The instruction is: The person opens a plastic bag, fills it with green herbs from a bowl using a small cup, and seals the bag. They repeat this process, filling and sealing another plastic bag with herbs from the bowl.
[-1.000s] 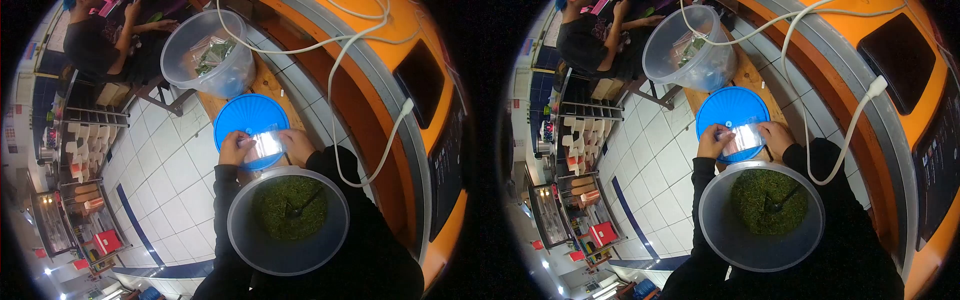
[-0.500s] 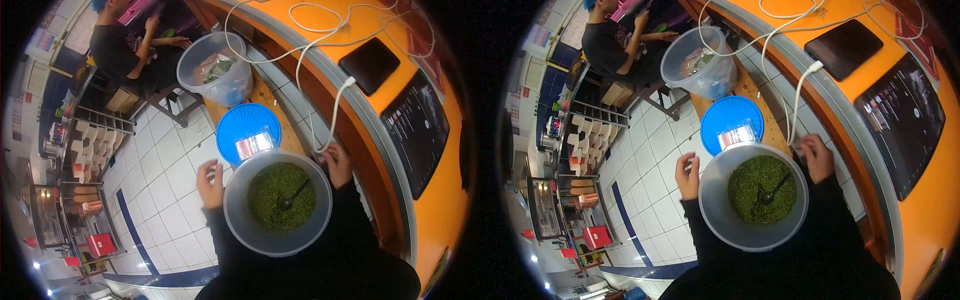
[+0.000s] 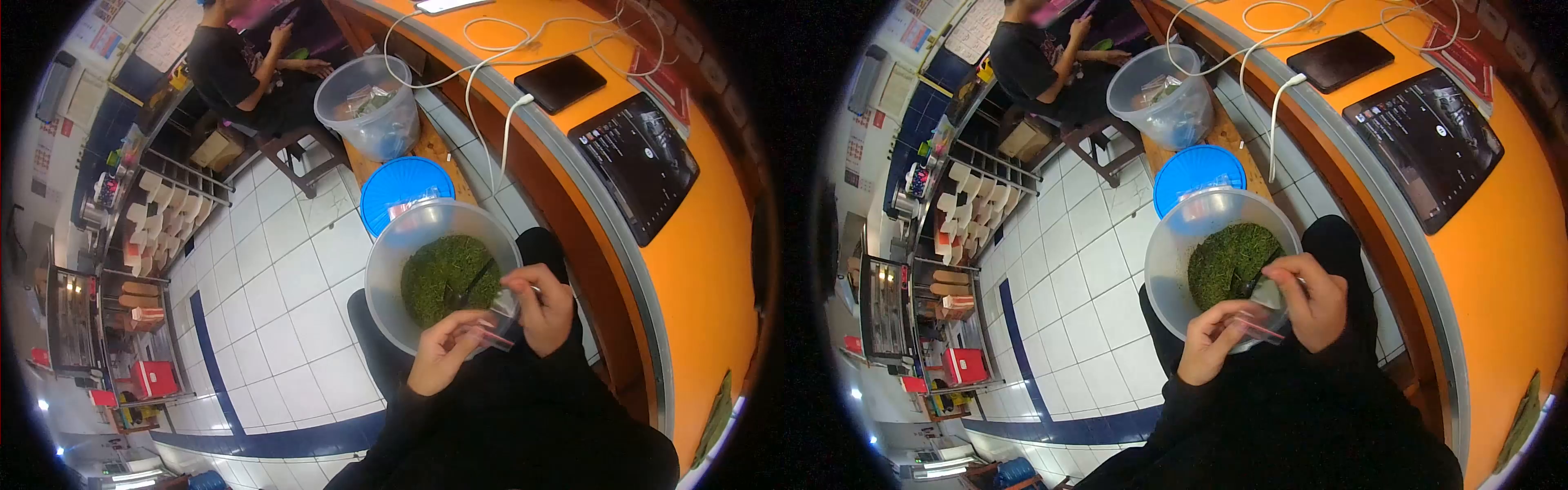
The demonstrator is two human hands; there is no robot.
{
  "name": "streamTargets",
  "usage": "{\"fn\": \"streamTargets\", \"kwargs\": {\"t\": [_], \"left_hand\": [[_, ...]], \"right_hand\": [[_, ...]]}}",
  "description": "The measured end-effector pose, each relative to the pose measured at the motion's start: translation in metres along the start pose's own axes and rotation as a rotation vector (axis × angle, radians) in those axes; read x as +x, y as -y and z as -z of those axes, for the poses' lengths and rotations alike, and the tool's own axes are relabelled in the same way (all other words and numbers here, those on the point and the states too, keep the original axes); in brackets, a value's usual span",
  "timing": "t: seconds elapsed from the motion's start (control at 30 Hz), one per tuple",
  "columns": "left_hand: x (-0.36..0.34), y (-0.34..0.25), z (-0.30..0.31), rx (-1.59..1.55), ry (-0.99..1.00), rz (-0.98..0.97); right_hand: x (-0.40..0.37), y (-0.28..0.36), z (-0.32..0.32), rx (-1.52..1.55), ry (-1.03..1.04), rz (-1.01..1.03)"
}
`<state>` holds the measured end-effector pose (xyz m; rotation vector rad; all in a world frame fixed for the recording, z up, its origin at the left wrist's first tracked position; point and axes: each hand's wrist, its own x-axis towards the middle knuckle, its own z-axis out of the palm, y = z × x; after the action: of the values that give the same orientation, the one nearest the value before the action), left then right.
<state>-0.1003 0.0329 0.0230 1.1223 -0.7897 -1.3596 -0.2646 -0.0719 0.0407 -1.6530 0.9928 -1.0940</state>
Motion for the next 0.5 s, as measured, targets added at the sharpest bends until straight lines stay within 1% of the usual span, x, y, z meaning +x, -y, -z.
{"fn": "streamTargets", "kwargs": {"t": [0.07,0.1,0.17,0.2,0.27,0.37,0.5], "left_hand": [[-0.003,0.010,0.008,-0.063,0.027,-0.015],[-0.005,0.011,0.011,-0.058,0.029,-0.021],[-0.009,0.009,0.017,-0.109,0.018,-0.014],[-0.011,0.008,0.017,-0.106,0.017,-0.016],[-0.016,0.008,0.017,-0.109,-0.024,-0.028],[-0.018,0.015,0.021,-0.031,-0.058,-0.021],[-0.016,0.018,0.021,-0.051,-0.075,-0.041]], "right_hand": [[0.002,0.006,-0.009,0.030,0.010,-0.060],[0.001,0.005,-0.013,0.034,0.007,-0.053],[0.001,0.001,-0.020,0.001,-0.077,-0.047],[0.002,-0.002,-0.025,0.004,-0.078,-0.044],[0.002,-0.006,-0.032,-0.009,-0.156,0.048],[0.001,0.000,-0.034,-0.034,-0.125,0.054],[0.001,-0.002,-0.037,-0.016,-0.118,0.016]]}}
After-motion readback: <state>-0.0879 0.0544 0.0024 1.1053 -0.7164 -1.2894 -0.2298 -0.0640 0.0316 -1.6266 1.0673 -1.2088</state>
